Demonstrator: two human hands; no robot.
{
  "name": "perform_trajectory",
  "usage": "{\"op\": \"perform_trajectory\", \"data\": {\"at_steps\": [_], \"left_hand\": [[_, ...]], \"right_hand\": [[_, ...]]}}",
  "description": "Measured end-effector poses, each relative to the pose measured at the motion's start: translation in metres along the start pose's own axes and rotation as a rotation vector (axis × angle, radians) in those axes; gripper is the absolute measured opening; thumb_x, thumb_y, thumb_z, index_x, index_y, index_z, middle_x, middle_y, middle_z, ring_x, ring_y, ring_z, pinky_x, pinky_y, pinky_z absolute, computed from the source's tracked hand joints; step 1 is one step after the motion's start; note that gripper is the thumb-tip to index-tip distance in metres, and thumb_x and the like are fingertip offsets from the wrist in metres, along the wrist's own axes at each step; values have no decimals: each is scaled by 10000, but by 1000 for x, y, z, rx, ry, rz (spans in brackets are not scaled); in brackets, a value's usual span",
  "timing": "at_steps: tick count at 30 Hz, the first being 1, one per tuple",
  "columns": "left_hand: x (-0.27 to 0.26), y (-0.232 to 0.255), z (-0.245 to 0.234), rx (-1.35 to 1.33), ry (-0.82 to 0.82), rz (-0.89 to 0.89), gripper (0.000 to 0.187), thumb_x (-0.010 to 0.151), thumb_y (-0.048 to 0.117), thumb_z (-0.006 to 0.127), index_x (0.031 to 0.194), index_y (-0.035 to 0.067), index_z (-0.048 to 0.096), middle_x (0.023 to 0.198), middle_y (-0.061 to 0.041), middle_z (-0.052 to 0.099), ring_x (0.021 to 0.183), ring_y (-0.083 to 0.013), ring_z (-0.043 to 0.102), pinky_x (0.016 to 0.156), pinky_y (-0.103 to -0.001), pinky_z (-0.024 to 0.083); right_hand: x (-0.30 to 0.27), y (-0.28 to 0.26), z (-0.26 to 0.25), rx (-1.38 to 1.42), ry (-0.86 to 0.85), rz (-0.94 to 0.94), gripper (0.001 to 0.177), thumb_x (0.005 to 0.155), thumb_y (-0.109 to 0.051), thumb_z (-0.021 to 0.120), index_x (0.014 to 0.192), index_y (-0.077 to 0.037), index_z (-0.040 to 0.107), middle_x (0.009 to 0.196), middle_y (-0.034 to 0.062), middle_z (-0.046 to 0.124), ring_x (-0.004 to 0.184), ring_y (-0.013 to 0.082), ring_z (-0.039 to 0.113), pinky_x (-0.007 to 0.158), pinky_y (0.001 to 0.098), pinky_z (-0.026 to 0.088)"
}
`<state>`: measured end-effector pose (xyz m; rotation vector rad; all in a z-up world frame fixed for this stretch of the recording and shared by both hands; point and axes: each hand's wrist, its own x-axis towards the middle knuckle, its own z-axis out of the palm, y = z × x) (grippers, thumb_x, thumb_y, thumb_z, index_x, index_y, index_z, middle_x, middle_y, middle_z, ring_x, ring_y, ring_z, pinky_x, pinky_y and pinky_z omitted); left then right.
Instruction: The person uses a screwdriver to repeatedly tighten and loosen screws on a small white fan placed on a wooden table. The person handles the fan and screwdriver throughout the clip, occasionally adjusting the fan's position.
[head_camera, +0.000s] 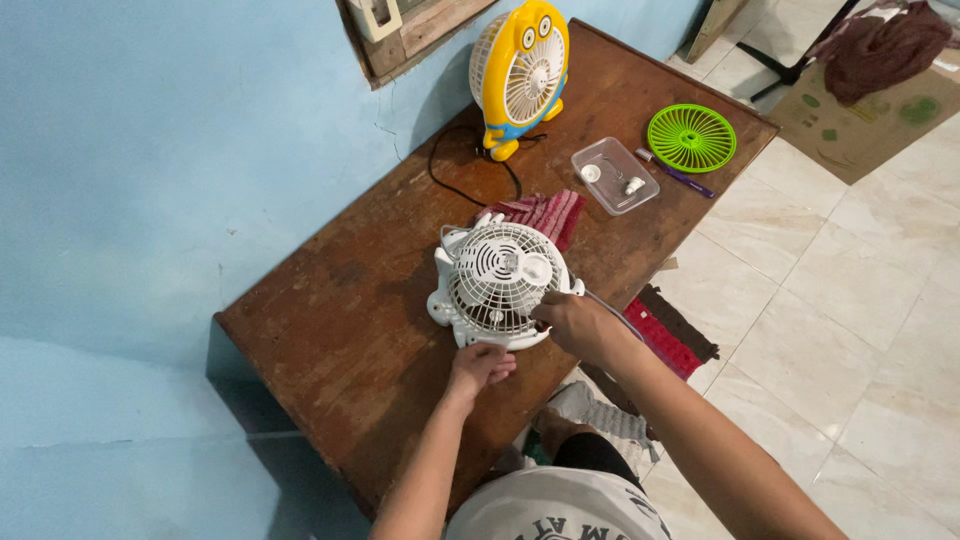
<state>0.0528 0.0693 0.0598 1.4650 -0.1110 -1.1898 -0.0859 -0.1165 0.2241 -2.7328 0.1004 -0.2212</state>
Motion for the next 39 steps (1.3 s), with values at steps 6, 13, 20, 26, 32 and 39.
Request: {"op": "perform_trajectory", "data": {"at_steps": [6, 13, 20, 26, 32, 39], "left_hand": [[-42, 55, 35, 472, -24, 801, 323, 882, 24, 734, 1202, 11, 688, 1109, -113, 769, 985, -239, 773, 816, -331, 641], [-48, 77, 67, 734, 48, 1014, 463, 797, -7, 760, 1235, 31, 613, 1082, -138, 746, 990, -323, 750, 811, -408, 604], [-37, 87, 60, 747, -63, 1119, 489, 868, 99, 798, 1302, 95, 575, 1227, -142, 710, 1083, -361, 711, 874, -416, 584], [-50, 103, 67, 784, -172, 1242, 405, 839, 68, 790, 1215, 94, 643, 1243, -154, 668, 1146, -343, 671, 920, -412, 576], [-47, 99, 73, 821, -111, 1086, 304, 868, 137, 813, 1152, 124, 706, 1111, -73, 676, 1042, -247, 700, 873, -390, 602], [-46, 97, 69, 801, -127, 1287, 327, 938, 28, 692, 1257, 87, 659, 1345, -97, 669, 1220, -320, 667, 976, -428, 583]], "right_hand": [[3, 13, 27, -426, -249, -21, 325, 975, -332, 619, 963, -14, 690, 904, 171, 694, 782, 316, 725, 603, 412, 606], [-4, -9, 28, -107, 184, 263, 480, 948, -469, 650, 859, 3, 668, 615, 186, 668, 587, 369, 703, 551, 437, 574], [-30, 15, 62, 850, 330, 821, 409, 1016, -357, 551, 1114, 6, 711, 764, 91, 750, 686, 191, 758, 652, 343, 616], [-25, 31, 122, 1614, 369, 993, 372, 976, -251, 633, 1218, 31, 641, 1051, 137, 704, 934, 213, 708, 839, 326, 606], [-14, 23, 128, 1566, 422, 1018, 293, 957, -135, 652, 1171, 65, 640, 1055, 116, 674, 949, 191, 691, 856, 318, 611], [-10, 19, 120, 1542, 419, 1038, 274, 991, -158, 621, 1157, 60, 625, 1063, 130, 663, 952, 198, 681, 881, 332, 624]]}}
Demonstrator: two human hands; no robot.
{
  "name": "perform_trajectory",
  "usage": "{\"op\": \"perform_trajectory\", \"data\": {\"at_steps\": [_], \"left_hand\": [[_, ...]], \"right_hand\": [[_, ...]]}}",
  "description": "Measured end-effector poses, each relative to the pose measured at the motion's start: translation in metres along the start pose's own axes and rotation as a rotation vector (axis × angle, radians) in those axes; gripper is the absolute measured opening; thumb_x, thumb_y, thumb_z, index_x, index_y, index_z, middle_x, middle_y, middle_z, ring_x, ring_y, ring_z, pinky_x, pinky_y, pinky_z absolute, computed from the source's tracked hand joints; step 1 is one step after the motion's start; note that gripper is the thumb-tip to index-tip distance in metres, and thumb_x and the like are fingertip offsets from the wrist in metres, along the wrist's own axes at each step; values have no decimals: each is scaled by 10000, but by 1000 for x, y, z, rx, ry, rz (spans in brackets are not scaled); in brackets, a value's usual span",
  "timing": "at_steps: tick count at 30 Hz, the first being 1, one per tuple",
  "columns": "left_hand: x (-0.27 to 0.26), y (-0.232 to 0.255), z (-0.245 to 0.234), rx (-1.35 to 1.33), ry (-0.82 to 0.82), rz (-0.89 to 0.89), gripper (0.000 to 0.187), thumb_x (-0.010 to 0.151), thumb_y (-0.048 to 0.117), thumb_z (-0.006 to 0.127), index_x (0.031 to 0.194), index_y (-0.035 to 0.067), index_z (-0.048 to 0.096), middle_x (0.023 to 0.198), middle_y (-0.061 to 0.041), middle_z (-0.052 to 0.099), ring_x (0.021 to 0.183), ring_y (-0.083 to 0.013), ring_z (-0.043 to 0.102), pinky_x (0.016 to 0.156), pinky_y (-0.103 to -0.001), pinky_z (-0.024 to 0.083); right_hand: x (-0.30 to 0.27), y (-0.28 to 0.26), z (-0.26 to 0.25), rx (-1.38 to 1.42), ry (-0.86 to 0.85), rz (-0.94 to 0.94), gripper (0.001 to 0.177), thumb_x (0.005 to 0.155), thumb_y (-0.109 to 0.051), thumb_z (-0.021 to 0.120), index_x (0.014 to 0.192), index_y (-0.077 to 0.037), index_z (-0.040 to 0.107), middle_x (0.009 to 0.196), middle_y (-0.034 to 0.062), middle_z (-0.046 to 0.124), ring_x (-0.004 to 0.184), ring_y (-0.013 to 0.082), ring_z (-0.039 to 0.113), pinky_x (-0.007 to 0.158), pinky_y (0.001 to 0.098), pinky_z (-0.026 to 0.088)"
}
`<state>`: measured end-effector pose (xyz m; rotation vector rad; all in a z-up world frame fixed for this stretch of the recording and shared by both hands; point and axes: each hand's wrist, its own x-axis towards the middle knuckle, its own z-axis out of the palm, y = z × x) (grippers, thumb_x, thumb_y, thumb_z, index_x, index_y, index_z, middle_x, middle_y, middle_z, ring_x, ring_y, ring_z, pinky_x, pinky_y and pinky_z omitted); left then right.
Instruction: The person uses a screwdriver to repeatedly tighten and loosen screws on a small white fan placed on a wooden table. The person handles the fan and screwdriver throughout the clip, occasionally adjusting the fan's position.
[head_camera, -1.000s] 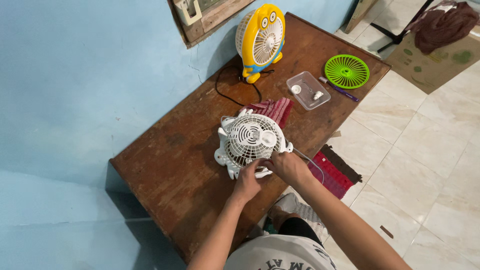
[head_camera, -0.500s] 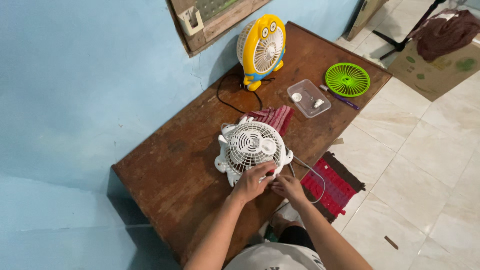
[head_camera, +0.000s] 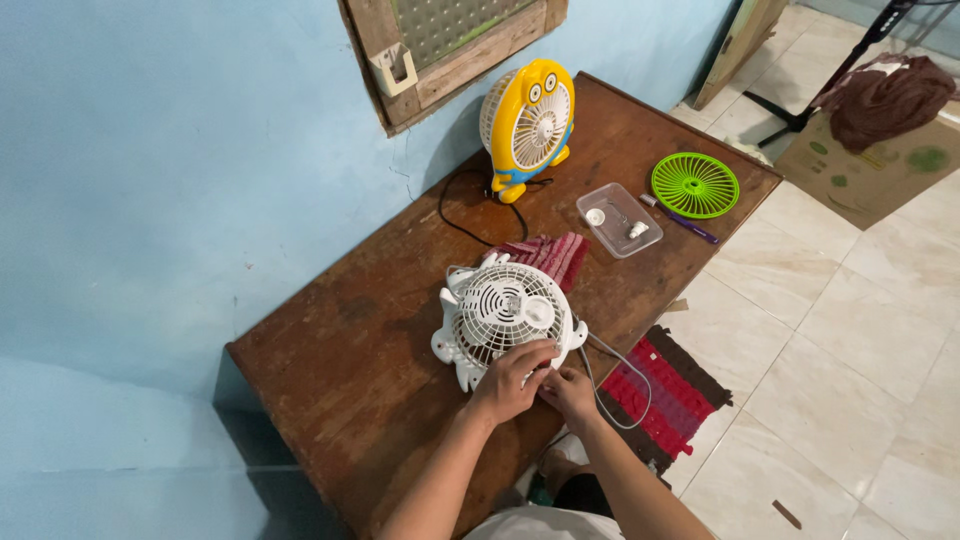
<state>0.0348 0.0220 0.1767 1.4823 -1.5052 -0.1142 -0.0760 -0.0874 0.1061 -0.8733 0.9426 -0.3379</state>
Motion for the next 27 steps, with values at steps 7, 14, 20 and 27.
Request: {"op": "perform_trajectory", "data": {"at_steps": [7, 14, 20, 27], "left_hand": [[4, 1, 8, -67, -15, -139, 258, 872, 81, 782, 1104, 86, 668, 1203, -117, 587, 1016, -240, 719, 824, -351, 608], [0, 8, 5, 1, 3, -9, 320, 894, 49, 747, 1199, 144, 747, 1218, -66, 721, 1091, -260, 724, 902, -356, 608], [2, 10, 9, 12, -48, -30, 246, 895, 99, 769, 1135, 137, 724, 1224, -71, 738, 1121, -270, 720, 934, -376, 597], [1, 2, 9, -113, -121, -293, 392, 903, 109, 786, 1267, 125, 644, 1151, -93, 744, 1076, -267, 725, 865, -380, 599]], "right_hand": [[5, 3, -4, -2, -16, -18, 264, 978, -121, 572, 1171, 49, 632, 1082, 131, 702, 975, 223, 722, 854, 353, 634], [1, 2, -1, 13, -6, -13, 269, 977, -115, 571, 1197, 33, 619, 1079, 136, 701, 960, 234, 725, 827, 358, 637], [0, 2, 0, 156, -64, 11, 294, 951, -123, 578, 1207, 21, 600, 1064, 138, 685, 912, 249, 710, 757, 382, 608], [3, 5, 3, 121, 14, 9, 308, 953, -96, 577, 1211, 71, 589, 1043, 159, 691, 923, 254, 716, 837, 390, 622]]}}
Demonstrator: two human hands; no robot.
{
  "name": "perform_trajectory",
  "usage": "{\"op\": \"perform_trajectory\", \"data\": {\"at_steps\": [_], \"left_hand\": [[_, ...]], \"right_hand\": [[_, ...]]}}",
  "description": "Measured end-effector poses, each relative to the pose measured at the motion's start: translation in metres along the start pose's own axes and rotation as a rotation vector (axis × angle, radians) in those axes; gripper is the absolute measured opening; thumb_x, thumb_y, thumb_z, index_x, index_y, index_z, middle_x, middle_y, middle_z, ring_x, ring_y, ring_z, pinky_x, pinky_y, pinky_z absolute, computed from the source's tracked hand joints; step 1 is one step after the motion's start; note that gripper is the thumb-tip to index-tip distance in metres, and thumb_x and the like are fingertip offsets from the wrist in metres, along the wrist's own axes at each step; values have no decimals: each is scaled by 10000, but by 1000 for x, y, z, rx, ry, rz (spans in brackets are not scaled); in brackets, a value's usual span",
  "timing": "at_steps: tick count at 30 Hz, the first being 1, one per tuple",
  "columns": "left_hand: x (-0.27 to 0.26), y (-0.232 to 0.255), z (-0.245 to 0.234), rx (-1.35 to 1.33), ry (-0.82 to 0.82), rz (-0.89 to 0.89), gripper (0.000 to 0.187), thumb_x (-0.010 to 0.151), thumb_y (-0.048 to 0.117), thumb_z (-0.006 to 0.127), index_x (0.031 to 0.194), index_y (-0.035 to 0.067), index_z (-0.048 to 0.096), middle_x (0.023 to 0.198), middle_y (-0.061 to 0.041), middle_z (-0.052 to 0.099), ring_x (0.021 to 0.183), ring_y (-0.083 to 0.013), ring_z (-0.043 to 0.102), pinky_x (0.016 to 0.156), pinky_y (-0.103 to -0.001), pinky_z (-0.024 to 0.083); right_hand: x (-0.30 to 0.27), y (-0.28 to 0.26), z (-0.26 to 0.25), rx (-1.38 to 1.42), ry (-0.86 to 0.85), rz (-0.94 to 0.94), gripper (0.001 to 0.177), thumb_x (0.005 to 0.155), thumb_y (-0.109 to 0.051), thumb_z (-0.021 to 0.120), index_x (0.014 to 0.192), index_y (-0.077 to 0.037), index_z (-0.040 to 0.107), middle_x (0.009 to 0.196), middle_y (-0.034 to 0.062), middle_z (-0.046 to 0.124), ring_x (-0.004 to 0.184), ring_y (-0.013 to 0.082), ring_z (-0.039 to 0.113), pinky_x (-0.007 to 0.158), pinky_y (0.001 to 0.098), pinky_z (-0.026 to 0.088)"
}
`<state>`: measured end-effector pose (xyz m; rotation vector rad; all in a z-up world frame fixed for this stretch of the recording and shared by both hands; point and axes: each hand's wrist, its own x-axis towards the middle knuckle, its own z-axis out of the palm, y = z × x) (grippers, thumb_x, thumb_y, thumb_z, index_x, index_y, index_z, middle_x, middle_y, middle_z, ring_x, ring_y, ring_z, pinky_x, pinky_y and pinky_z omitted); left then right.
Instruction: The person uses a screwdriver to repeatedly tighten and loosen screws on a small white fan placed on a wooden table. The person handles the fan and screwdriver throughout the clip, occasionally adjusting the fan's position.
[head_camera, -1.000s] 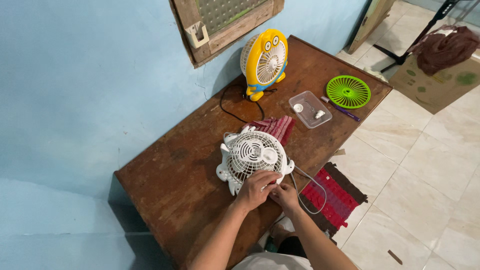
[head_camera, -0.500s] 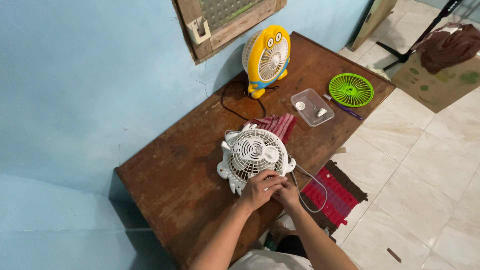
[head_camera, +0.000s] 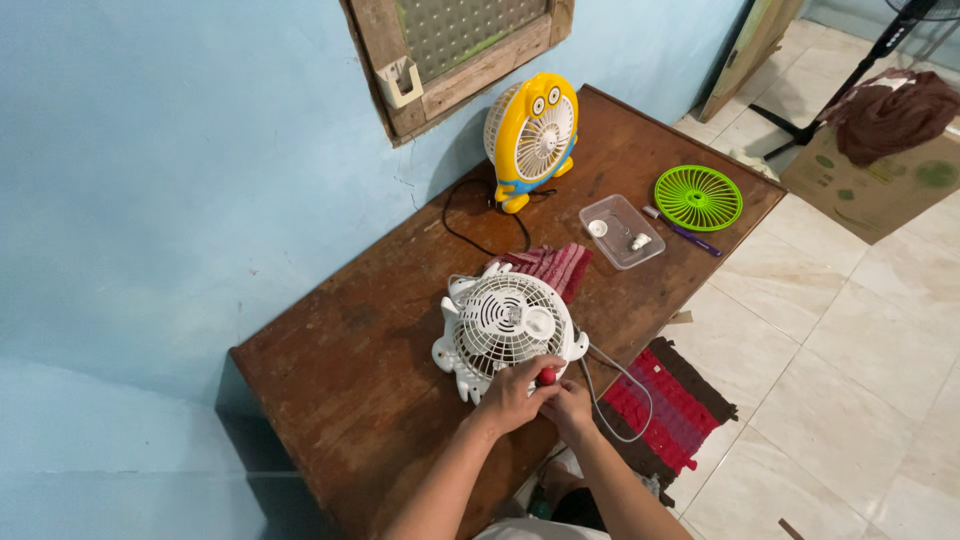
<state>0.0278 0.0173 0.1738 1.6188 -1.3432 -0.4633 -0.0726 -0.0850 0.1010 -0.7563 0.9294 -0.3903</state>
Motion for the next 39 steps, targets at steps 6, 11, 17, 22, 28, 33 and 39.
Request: {"op": "perform_trajectory", "data": {"at_steps": [6, 11, 17, 22, 28, 33, 39], "left_hand": [[6, -9, 4, -139, 124, 75, 372, 836, 40, 838, 1131, 105, 621, 1167, -143, 644, 1045, -273, 728, 846, -353, 651], [4, 0, -6, 6, 100, 198, 428, 878, 3, 742, 1282, 109, 650, 1187, -109, 703, 1091, -285, 710, 899, -385, 603], [5, 10, -6, 56, 96, 256, 324, 901, 9, 721, 1202, 125, 698, 1242, -91, 711, 1100, -272, 718, 902, -375, 609], [5, -1, -3, -57, 105, 195, 302, 837, 94, 815, 1113, 87, 690, 1163, -93, 655, 1026, -249, 727, 834, -363, 611], [0, -7, -7, 35, 151, 239, 223, 914, 56, 747, 1132, 94, 728, 1218, -69, 720, 1119, -262, 731, 916, -364, 614], [2, 3, -5, 3, 117, 240, 281, 833, 130, 833, 1079, 96, 702, 1228, -82, 730, 1074, -265, 740, 869, -368, 616], [6, 3, -3, 0, 73, 115, 385, 885, 85, 773, 1239, 90, 620, 1129, -86, 716, 1018, -287, 731, 830, -390, 593]], "right_hand": [[1, -1, -1, 36, -20, 19, 277, 930, -57, 579, 1175, 71, 593, 1022, 161, 671, 913, 257, 692, 882, 409, 622], [1, -4, -2, -8, -44, 22, 257, 922, -36, 584, 1152, 79, 596, 1055, 147, 655, 962, 254, 695, 899, 402, 640], [1, -3, -3, -35, -52, 14, 269, 979, -158, 559, 1169, 30, 599, 1077, 133, 669, 977, 247, 690, 871, 404, 623], [3, -1, -6, -42, -67, 1, 289, 996, -170, 575, 1170, 61, 590, 1074, 152, 667, 972, 260, 703, 885, 409, 620], [7, 0, -7, -50, -75, 6, 269, 985, -137, 567, 1165, 61, 593, 1089, 157, 675, 981, 252, 710, 911, 399, 627], [8, 1, -10, -84, -83, -11, 260, 977, -47, 575, 1206, 76, 563, 1072, 168, 639, 967, 286, 685, 865, 436, 606], [12, 1, -8, -46, -33, 48, 268, 986, -53, 492, 1217, 69, 550, 1107, 195, 669, 995, 303, 715, 907, 442, 618]]}}
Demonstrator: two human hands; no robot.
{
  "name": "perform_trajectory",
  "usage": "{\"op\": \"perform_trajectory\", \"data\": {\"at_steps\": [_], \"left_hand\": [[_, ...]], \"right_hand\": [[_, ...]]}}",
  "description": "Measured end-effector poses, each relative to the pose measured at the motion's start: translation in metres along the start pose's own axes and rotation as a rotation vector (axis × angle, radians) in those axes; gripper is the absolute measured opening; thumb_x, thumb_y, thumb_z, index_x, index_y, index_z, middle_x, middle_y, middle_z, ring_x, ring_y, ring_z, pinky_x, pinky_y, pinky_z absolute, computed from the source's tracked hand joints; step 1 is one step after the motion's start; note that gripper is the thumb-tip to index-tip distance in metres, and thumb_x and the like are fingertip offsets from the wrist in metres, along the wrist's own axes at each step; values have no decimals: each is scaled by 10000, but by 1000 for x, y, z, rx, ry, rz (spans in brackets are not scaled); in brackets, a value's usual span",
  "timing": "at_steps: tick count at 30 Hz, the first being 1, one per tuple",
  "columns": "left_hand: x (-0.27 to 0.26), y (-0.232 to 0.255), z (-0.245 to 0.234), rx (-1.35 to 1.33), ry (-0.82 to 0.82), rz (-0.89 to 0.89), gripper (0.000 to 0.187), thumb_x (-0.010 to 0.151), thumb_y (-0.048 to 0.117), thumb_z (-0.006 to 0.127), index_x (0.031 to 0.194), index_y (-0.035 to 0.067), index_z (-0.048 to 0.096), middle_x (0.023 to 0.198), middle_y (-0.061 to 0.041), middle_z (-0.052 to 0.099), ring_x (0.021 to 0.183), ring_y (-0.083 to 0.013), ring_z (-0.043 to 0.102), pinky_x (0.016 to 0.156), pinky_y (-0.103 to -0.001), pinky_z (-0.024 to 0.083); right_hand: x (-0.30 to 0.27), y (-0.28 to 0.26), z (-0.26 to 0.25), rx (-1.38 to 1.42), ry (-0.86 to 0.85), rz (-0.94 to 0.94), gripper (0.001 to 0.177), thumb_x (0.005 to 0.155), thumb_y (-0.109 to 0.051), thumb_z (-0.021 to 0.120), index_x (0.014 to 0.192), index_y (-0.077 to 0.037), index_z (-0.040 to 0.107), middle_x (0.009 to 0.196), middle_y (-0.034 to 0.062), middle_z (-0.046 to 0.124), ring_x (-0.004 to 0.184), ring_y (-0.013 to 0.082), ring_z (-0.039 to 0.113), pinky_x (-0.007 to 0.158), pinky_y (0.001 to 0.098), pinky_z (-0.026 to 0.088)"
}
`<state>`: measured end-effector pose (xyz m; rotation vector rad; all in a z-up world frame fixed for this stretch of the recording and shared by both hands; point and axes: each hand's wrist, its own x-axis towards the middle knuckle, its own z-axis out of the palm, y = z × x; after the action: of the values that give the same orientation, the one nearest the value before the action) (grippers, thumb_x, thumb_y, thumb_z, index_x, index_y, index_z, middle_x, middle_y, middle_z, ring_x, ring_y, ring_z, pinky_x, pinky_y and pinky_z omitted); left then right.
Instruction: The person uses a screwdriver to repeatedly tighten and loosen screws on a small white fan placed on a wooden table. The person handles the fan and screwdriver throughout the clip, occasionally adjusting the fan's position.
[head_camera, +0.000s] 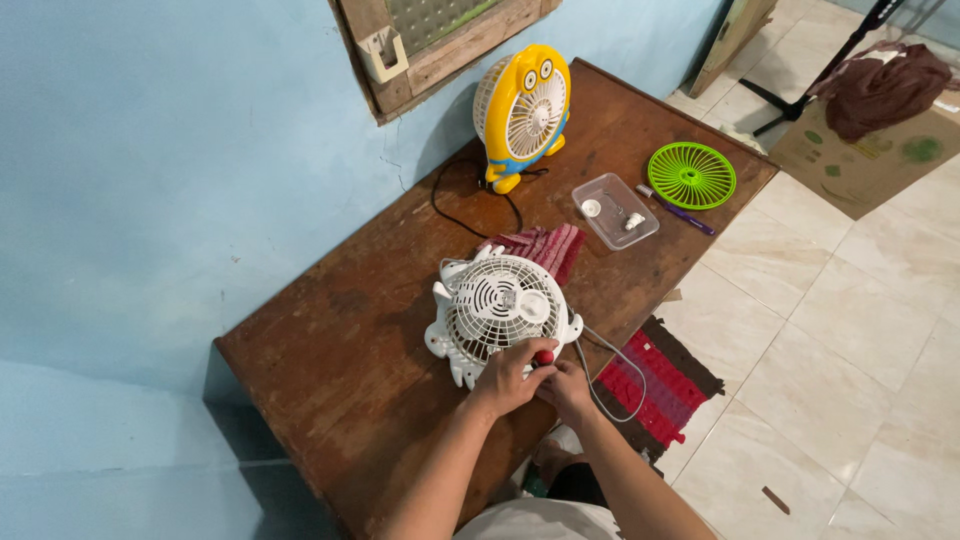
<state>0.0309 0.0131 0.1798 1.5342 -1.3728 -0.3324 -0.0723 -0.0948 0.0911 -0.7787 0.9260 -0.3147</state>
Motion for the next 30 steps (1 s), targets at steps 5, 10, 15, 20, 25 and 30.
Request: {"op": "perform_trajectory", "data": {"at_steps": [5, 10, 15, 20, 25, 30], "left_hand": [[1, -1, -5, -67, 31, 60, 269, 885, 47, 736, 1136, 83, 647, 1200, -130, 629, 1048, -290, 710, 853, -397, 591], [-2, 2, -9, 30, 64, 156, 237, 915, 4, 693, 1137, 86, 714, 1259, -102, 709, 1164, -293, 695, 965, -403, 589], [-3, -1, 4, 36, 64, 157, 283, 827, 116, 811, 1087, 89, 702, 1211, -106, 720, 1115, -297, 690, 926, -406, 571], [-5, -11, 7, -4, 62, -24, 321, 881, 124, 814, 1168, 111, 671, 1137, -69, 742, 1046, -242, 733, 888, -363, 600], [1, -14, -9, -40, 114, 116, 380, 780, 82, 850, 1107, 75, 658, 1073, -132, 669, 988, -285, 681, 854, -388, 564], [4, -9, -19, -50, -2, 82, 348, 849, 75, 815, 1175, 138, 711, 1097, -71, 731, 1001, -243, 729, 876, -370, 599]], "right_hand": [[-4, -2, 1, -6, -44, -17, 272, 979, -90, 543, 1205, 62, 556, 1108, 174, 673, 1009, 278, 711, 932, 412, 617], [-7, -2, 1, -31, -46, -22, 282, 980, -129, 572, 1196, 52, 578, 1080, 145, 655, 968, 236, 697, 913, 394, 620], [-4, 1, -4, -28, -115, -57, 282, 974, -110, 574, 1208, 47, 585, 1031, 112, 637, 864, 218, 673, 762, 391, 579], [-3, -1, -1, -27, -72, -30, 289, 978, -101, 548, 1221, 55, 573, 1115, 175, 685, 967, 260, 714, 861, 387, 607], [-1, -3, 2, -23, -69, -13, 288, 1006, -124, 523, 1218, 66, 567, 1150, 204, 684, 1022, 289, 725, 923, 405, 620], [3, -3, -7, -127, -95, -26, 299, 1017, -121, 543, 1205, 106, 592, 1132, 200, 683, 1022, 275, 723, 933, 390, 631]]}}
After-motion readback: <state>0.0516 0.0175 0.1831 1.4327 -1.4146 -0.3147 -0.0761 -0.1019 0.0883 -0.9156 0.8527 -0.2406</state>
